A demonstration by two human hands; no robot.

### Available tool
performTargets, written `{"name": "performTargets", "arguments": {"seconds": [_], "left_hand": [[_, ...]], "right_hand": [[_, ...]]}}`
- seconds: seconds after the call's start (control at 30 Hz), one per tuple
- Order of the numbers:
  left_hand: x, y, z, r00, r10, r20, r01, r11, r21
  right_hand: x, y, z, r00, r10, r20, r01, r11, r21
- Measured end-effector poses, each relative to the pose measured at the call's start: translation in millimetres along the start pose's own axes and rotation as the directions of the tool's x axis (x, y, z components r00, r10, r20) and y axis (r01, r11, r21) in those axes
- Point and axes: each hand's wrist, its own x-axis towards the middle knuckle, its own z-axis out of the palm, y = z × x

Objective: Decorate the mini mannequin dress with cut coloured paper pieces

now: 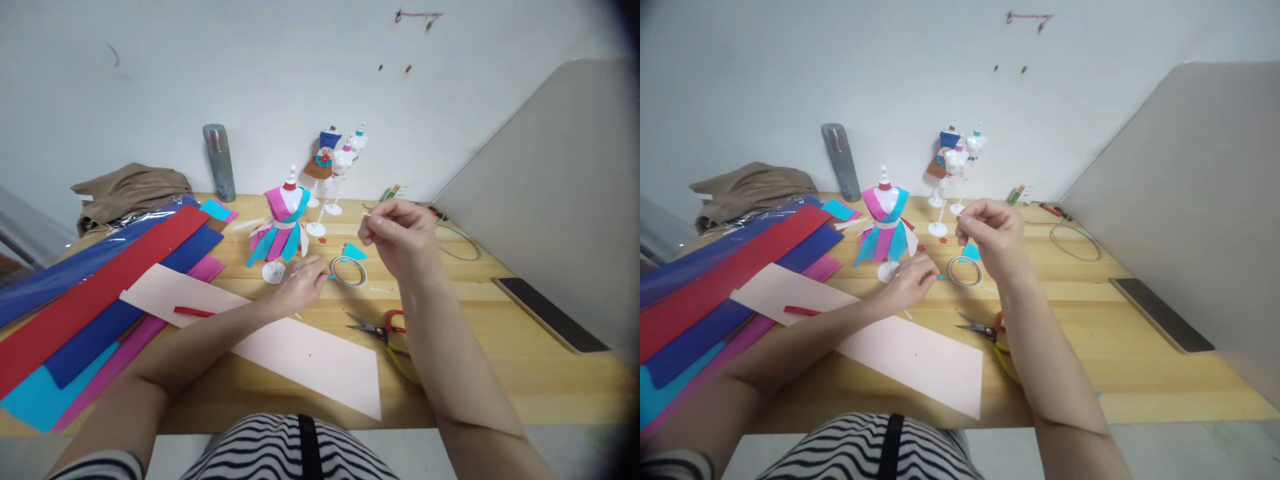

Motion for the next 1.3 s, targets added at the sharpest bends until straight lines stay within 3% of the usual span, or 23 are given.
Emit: {"name": "performTargets", "arguments": {"seconds": [0.07,0.13,0.23,0.33,0.47,0.57,0.63,0.83,0.97,1.1,1.3], "left_hand": [[0.2,14.4,-6.7,0.992,-0.126,-0.018,0.108,0.906,-0.41],[-0.4,28.7,-13.7,0.968,-0.228,0.106,0.235,0.668,-0.707],[-3.8,45.1,-23.8,0.955,-0.25,0.159,0.259,0.443,-0.858],[-8.1,53.0,-31.1,0.95,-0.265,0.168,0.255,0.34,-0.905],[-10.2,55.9,-36.3,0.947,-0.285,0.148,0.242,0.327,-0.914],[-9.7,57.0,-38.8,0.943,-0.304,0.137,0.235,0.314,-0.92],[-9.4,57.9,-40.4,0.944,-0.302,0.135,0.23,0.304,-0.925],[-12.7,58.1,-42.2,0.959,-0.244,0.141,0.208,0.277,-0.938],[-15.1,55.1,-39.0,0.969,-0.206,0.135,0.204,0.364,-0.909],[-14.3,53.8,-35.8,0.972,-0.231,0.051,0.155,0.459,-0.875],[-11.9,52.9,-34.0,0.965,-0.26,0.045,0.162,0.448,-0.879]], "right_hand": [[1.3,3.3,-10.0,0.991,0.05,0.123,-0.053,0.998,0.023],[0.1,1.5,-22.3,0.959,0.085,0.269,-0.095,0.995,0.022],[-4.7,-9.5,-36.9,0.876,0.151,0.459,-0.148,0.988,-0.042],[-9.7,-23.7,-39.9,0.808,0.238,0.539,-0.185,0.971,-0.151],[-15.6,-37.5,-29.7,0.74,0.261,0.62,-0.089,0.951,-0.295],[-20.0,-40.8,-22.3,0.774,0.264,0.576,0.008,0.905,-0.425],[-22.0,-40.1,-20.2,0.805,0.271,0.528,0.007,0.885,-0.466],[-21.0,-35.5,-19.6,0.866,0.281,0.413,-0.15,0.935,-0.322],[-18.8,-33.8,-14.4,0.907,0.254,0.335,-0.162,0.947,-0.279],[-17.2,-27.9,-9.2,0.916,0.235,0.324,-0.159,0.956,-0.245],[-17.3,-25.2,-9.3,0.918,0.231,0.321,-0.184,0.968,-0.171]]}}
